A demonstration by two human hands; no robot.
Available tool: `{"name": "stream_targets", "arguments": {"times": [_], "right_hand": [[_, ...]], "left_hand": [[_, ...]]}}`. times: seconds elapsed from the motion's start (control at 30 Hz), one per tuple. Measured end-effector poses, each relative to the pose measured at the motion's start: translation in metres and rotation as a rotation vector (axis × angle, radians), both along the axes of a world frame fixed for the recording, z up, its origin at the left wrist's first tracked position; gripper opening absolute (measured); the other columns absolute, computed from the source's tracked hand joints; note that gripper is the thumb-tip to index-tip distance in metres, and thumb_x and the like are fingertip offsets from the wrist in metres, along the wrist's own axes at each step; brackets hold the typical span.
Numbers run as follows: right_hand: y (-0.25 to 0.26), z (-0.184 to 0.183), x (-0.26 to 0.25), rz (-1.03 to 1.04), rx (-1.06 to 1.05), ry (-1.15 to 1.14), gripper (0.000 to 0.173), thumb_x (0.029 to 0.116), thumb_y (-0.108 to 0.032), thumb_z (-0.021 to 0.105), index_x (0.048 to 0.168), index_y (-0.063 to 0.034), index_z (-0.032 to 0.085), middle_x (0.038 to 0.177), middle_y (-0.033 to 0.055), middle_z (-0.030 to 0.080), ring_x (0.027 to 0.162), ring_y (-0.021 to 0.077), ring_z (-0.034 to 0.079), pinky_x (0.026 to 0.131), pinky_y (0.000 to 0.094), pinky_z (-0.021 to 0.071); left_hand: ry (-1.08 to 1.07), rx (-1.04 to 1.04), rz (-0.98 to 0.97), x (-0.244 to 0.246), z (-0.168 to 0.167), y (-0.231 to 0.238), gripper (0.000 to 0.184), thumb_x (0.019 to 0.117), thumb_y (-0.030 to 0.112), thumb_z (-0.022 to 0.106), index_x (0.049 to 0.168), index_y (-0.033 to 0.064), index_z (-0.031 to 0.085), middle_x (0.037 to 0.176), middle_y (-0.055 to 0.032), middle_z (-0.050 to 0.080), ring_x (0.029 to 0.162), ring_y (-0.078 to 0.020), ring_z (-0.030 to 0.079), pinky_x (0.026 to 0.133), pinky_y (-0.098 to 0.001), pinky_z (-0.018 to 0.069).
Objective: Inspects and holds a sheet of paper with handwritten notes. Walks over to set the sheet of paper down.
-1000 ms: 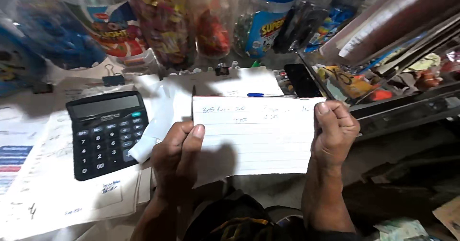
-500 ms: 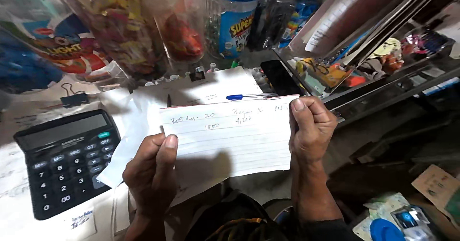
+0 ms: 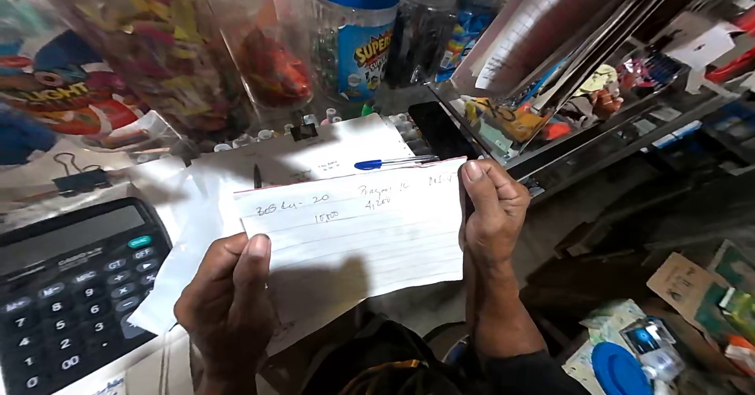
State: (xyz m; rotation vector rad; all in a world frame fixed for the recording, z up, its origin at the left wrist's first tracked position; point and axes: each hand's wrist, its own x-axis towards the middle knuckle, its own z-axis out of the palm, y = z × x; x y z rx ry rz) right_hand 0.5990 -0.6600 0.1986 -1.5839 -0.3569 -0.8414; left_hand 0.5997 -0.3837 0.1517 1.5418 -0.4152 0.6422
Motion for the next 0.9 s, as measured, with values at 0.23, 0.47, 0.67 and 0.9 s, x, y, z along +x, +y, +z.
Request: {"name": "stream_targets", "arguments": {"times": [0.23, 0.47, 0.67, 0.9], "right_hand": [[0.0006, 0.0015, 0.0010, -0.011, -0.016, -0.018, 0.025, 0.1059, -0.011, 0.051, 0.088, -0.0104, 0.067, 0.068, -0.0095, 0.057, 0.056, -0.0035, 0.054, 0.052, 0.0131, 0.0489], [0.0026, 0.0031, 0.0011, 0.005, 0.010, -0.033, 0.026, 0.1065, -0.011, 0.050, 0.087, -0.0088, 0.067, 0.069, -0.0071, 0.059, 0.058, -0.0015, 0.057, 0.054, 0.0150, 0.0516], [0.0017, 0.0029, -0.0002, 0.020, 0.021, -0.032, 0.026, 0.1070, -0.013, 0.050, 0.089, -0.0082, 0.067, 0.069, -0.0059, 0.060, 0.058, -0.0005, 0.058, 0.052, 0.0163, 0.0517], [0.0000, 0.0034, -0.0013, 0.030, 0.014, -0.038, 0.023, 0.1067, -0.011, 0.050, 0.093, -0.0060, 0.068, 0.070, -0.0040, 0.063, 0.055, 0.0006, 0.059, 0.048, 0.0170, 0.0523]], "left_hand": [[0.016, 0.001, -0.012, -0.0020, 0.0008, 0.0002, 0.016, 0.1049, 0.014, 0.052, 0.095, 0.0161, 0.064, 0.078, 0.0186, 0.062, 0.068, 0.0089, 0.058, 0.062, -0.0101, 0.0495], [0.007, 0.025, 0.022, -0.0007, -0.0006, 0.0007, 0.017, 0.1053, 0.013, 0.051, 0.093, 0.0131, 0.063, 0.076, 0.0173, 0.061, 0.066, 0.0087, 0.057, 0.061, -0.0103, 0.0488], [0.007, 0.012, 0.021, 0.0007, -0.0004, -0.0005, 0.016, 0.1052, 0.012, 0.051, 0.093, 0.0137, 0.062, 0.076, 0.0175, 0.061, 0.066, 0.0083, 0.057, 0.061, -0.0109, 0.0498], [0.002, 0.011, 0.013, 0.0017, -0.0016, 0.0003, 0.017, 0.1053, 0.012, 0.051, 0.092, 0.0132, 0.062, 0.078, 0.0158, 0.063, 0.068, 0.0064, 0.060, 0.063, -0.0128, 0.0522]]}}
